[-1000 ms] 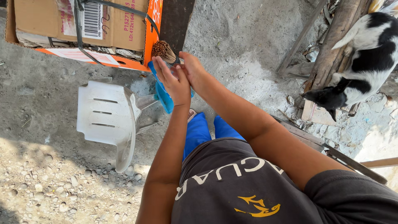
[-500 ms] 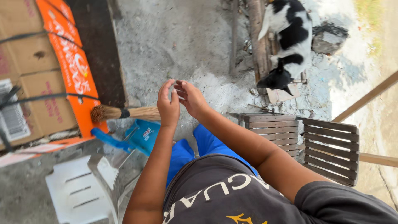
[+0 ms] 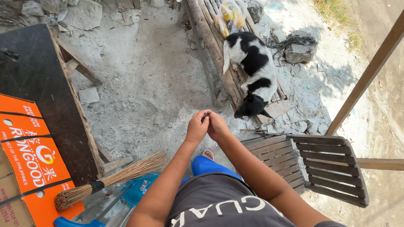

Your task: The person sweeps debris into a dustpan using a broom and pets two animals. The person then picks up small objects from the ground and moves a bamboo bench.

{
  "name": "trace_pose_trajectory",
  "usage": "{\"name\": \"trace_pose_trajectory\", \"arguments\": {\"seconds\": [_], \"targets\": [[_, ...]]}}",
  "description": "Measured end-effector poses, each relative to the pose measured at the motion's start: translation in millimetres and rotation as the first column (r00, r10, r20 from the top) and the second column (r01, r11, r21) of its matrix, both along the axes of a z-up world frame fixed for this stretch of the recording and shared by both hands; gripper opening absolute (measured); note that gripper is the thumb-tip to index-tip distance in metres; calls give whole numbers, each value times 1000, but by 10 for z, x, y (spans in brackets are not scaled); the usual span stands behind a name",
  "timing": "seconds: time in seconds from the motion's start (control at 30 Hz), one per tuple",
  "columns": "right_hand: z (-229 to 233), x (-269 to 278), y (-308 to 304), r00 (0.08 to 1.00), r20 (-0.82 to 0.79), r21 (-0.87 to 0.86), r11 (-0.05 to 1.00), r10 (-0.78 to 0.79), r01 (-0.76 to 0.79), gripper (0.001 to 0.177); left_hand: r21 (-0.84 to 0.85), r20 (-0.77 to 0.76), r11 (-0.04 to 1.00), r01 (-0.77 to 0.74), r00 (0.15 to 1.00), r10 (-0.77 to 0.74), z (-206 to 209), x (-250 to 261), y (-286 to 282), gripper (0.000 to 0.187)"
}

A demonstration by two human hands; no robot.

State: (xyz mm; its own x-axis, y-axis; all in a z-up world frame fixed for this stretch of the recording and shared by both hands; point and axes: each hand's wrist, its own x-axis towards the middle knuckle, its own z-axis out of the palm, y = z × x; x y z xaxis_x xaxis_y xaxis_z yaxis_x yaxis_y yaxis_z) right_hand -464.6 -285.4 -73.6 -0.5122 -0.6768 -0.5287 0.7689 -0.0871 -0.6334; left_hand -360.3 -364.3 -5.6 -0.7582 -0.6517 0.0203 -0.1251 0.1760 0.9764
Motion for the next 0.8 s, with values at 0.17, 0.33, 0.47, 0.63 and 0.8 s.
{"name": "trace_pose_trajectory", "arguments": {"seconds": [0.17,0.33,0.47,0.63,0.8], "targets": [[100,-774,125,999,35,16,999,35,-35,21,2,-11,999,52,999,-52,-28,-704,58,27],[20,-1241,101,997,66,-19,998,-50,52,22,22,8,995,92,996,-92,-177,-1244,-12,29],[-219,-1596,62,990,45,6,991,-137,137,28,39,77,982,186,979,-188,-450,-1685,-89,29],[-688,-1960,242,910,57,139,906,-410,400,49,231,80,898,375,912,-401,-859,-2218,-39,29],[-1010,-2194,429,750,103,184,754,-653,631,49,281,189,790,545,775,-603,-1226,-2687,25,29]]}}
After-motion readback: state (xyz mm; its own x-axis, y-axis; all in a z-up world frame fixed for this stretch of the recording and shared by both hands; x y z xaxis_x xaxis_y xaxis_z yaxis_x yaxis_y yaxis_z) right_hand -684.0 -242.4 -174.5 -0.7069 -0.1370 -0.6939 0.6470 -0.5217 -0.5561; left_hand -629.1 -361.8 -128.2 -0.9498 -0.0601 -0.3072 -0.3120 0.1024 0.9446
